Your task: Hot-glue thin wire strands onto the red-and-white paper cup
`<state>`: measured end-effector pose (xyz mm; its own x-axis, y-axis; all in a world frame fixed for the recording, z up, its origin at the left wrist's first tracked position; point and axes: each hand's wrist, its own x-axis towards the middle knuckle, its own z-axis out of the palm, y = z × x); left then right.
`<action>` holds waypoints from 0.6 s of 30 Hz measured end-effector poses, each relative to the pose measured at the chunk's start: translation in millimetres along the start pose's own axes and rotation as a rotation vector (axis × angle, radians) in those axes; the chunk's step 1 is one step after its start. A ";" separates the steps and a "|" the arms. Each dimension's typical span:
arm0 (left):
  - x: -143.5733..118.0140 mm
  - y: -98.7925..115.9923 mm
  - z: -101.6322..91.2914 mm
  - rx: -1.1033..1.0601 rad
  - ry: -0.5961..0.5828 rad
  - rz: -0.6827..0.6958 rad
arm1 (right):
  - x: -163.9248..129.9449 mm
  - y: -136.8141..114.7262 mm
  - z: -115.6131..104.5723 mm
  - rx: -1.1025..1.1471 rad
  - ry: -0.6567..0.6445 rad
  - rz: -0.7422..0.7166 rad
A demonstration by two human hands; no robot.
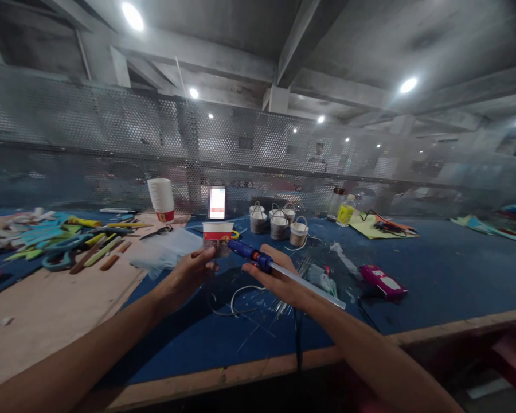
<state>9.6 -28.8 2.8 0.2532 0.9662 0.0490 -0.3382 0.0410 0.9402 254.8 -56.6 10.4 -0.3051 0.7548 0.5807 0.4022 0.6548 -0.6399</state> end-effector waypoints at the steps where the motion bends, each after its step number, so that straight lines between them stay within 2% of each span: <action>1: -0.1 0.0 0.1 -0.006 0.000 0.004 | 0.1 -0.4 -0.1 -0.003 0.003 0.004; 18: 1.4 -2.3 -4.2 -0.072 0.003 -0.017 | -0.1 -0.9 -1.5 -0.011 0.013 0.040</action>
<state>6.9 -26.4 -0.7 0.2562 0.9661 0.0323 -0.3985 0.0751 0.9141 255.8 -57.4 11.7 -0.2777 0.7799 0.5609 0.4231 0.6235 -0.6574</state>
